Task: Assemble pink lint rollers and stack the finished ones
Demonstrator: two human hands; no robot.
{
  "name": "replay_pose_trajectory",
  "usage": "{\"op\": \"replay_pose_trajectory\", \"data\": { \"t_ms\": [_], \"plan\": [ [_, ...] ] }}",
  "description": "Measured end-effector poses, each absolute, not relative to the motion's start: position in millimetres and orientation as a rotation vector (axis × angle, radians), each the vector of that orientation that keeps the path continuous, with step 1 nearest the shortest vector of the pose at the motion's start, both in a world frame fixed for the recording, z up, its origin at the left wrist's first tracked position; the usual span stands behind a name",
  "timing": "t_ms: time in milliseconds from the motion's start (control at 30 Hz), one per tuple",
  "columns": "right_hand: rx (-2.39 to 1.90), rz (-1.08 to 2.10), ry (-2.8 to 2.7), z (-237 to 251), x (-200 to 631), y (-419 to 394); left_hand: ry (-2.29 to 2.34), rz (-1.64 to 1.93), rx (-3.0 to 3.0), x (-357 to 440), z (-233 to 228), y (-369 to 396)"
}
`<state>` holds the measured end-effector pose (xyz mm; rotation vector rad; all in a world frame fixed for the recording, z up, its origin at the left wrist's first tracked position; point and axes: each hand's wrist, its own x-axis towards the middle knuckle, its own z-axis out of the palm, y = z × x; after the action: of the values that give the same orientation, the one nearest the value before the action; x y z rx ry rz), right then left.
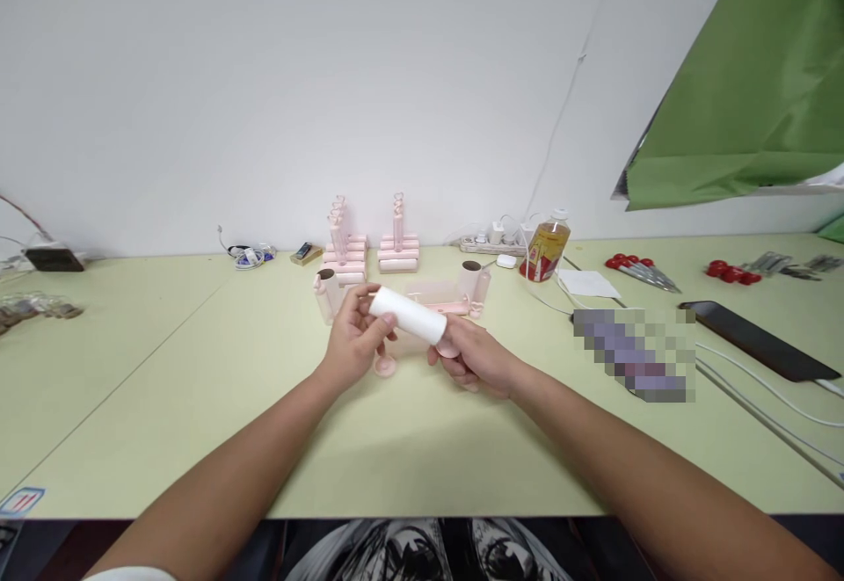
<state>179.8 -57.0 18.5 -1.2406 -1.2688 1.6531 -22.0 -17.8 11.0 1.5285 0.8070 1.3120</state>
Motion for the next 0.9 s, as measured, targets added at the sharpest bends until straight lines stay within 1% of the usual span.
{"op": "replay_pose_trajectory", "data": {
  "t_ms": [133,167,233,300,367,533,667,767,900],
  "plan": [
    [-1.335,1.526,-1.402,14.3,180.8,-54.5,0.983,1.580,1.553,-36.8,20.8,-5.2],
    [-1.372,1.428,-1.504,12.7,180.5,-54.0,1.023,1.606,1.617,-41.0,22.8,-2.8],
    [-1.403,1.125,-1.752,9.2,179.1,-53.3,1.109,1.600,1.799,-48.5,26.5,0.0],
    [-1.396,0.808,-1.953,5.2,177.2,-52.3,1.213,1.526,2.003,-54.4,30.8,0.4],
    [-1.411,0.624,-2.066,0.5,175.5,-50.1,1.341,1.394,2.180,-58.8,36.4,-0.3],
    [-1.365,0.584,-2.296,-10.2,174.0,-39.8,1.646,0.873,2.475,-67.4,51.1,2.3],
    [-1.328,0.488,-2.391,-13.1,173.3,-35.4,1.703,0.515,2.561,-71.6,54.3,6.4],
    [-1.339,0.400,-2.452,-12.9,172.0,-35.5,1.702,0.405,2.557,-71.9,51.1,7.4],
    [-1.336,0.335,-2.532,-10.8,171.1,-38.2,1.684,0.414,2.566,-71.5,44.1,9.2]
  ]
}}
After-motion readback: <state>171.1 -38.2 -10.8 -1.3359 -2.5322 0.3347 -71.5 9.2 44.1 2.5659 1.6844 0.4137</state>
